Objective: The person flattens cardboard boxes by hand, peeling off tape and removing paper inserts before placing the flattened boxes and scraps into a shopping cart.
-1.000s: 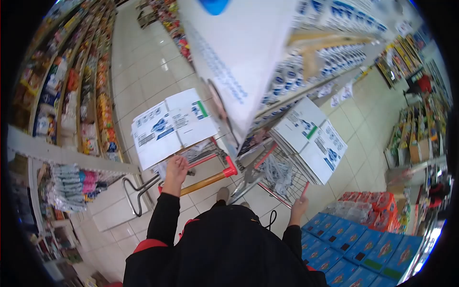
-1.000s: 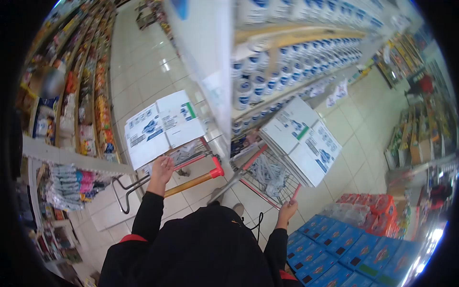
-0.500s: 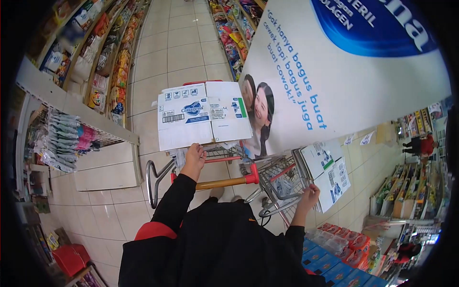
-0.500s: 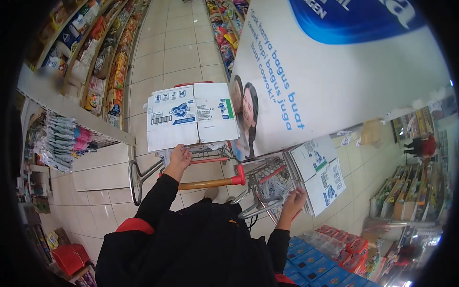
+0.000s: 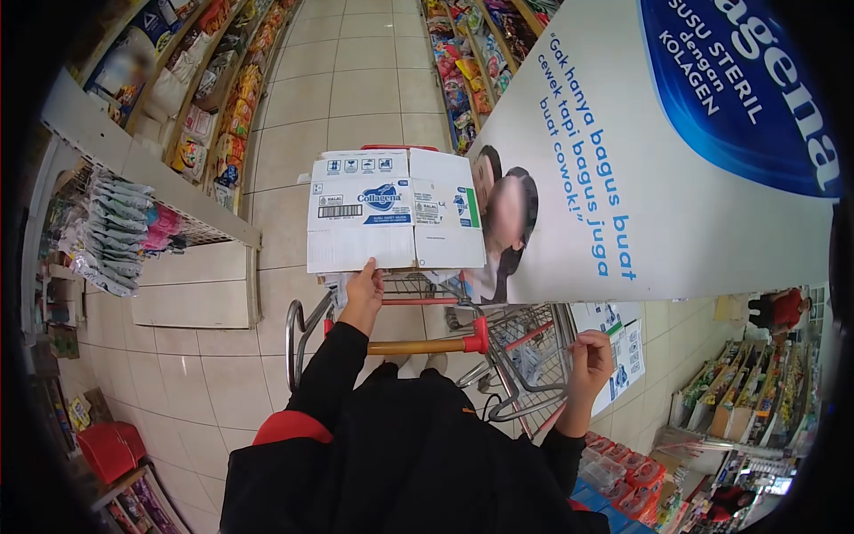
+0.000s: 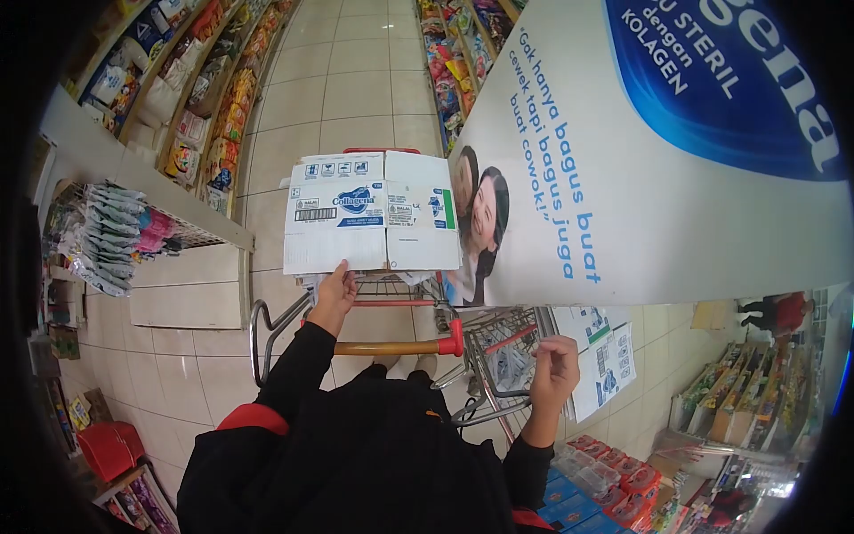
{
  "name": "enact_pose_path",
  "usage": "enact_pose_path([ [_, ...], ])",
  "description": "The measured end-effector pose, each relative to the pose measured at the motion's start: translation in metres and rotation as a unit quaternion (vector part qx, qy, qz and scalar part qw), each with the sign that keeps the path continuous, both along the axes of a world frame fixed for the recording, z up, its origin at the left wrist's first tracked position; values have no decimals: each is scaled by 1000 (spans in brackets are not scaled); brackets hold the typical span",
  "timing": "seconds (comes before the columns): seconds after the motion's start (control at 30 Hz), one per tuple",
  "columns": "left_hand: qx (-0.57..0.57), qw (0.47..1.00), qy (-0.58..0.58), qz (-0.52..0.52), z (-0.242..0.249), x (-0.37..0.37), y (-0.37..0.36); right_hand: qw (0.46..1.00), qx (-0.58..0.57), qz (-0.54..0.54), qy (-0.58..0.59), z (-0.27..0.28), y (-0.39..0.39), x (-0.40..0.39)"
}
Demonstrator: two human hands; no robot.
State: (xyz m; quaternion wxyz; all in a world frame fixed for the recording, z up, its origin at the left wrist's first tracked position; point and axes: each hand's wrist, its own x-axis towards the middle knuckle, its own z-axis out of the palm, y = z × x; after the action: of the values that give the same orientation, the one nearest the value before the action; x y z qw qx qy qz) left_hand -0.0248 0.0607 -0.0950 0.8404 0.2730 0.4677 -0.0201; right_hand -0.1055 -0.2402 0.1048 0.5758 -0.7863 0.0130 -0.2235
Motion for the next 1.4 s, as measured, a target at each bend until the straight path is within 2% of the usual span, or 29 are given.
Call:
enact_pose_path([
  [0.07,31,999,3,-19,2,-2,2,996,-41,73,12,9,7,8],
  [0.1,32,999,2,-16,5,-4,1,996,-40,76,11,13,10,13],
  [0.2,98,994,-36,-14,35,-9,-7,971,-104,189,102,24,23,34],
  [0.23,116,990,-82,-20,46,-10,-11,971,-103,193,99,28,31,44],
  [0.3,137,982,-127,-21,52,-10,-17,910,-181,297,227,36,46,64],
  [0.33,202,968,-150,-24,51,-10,-20,909,-181,302,223,32,48,74],
  [0.4,315,930,-189,-20,63,-10,-26,859,-289,348,237,13,50,96],
  [0.43,318,929,-191,-13,67,-12,-28,859,-291,353,231,8,54,106],
  [0.5,413,884,-211,-48,73,-19,-33,882,-303,275,236,-2,63,125],
  [0.53,394,890,-228,1,88,-23,-37,881,-313,270,228,-3,65,133],
  [0.63,391,885,-251,20,118,-39,-41,903,-287,251,199,4,81,146],
  [0.67,444,860,-251,12,126,-43,-38,903,-246,268,228,10,86,148],
  [0.7,445,860,-248,16,135,-46,-35,901,-247,274,228,19,90,149],
  [0.77,609,731,-307,-7,172,-51,-30,895,15,292,337,48,103,145],
  [0.8,663,668,-336,-19,186,-50,-26,883,87,317,336,55,102,147],
  [0.83,663,669,-335,-16,196,-47,-23,879,149,311,329,71,103,143],
  [0.9,740,488,-462,11,211,-41,-22,833,329,390,213,106,106,130],
  [0.93,750,456,-479,7,214,-41,-24,851,351,350,172,118,107,123],
  [0.97,750,455,-479,10,218,-41,-27,865,373,309,129,130,107,116],
  [1.03,756,377,-535,10,225,-44,-32,869,395,261,143,140,101,103],
  [1.07,757,371,-537,-3,220,-44,-32,889,343,251,167,132,90,105],
  [1.1,756,371,-540,1,213,-43,-30,906,291,240,191,122,81,109],
  [1.2,780,383,-482,-113,195,-43,-25,889,341,220,214,72,75,123],
  [1.23,778,384,-484,-113,186,-45,-23,878,357,223,226,53,71,129],
  [1.3,754,458,-433,-184,161,-54,-23,872,366,215,244,24,67,130],
  [1.33,753,459,-433,-185,147,-59,-28,864,376,209,262,13,69,130],
  [1.37,657,626,-370,-200,136,-66,-34,864,376,206,263,5,71,129],
  [1.4,533,767,-292,-208,125,-69,-39,860,382,205,271,-2,75,127],
])
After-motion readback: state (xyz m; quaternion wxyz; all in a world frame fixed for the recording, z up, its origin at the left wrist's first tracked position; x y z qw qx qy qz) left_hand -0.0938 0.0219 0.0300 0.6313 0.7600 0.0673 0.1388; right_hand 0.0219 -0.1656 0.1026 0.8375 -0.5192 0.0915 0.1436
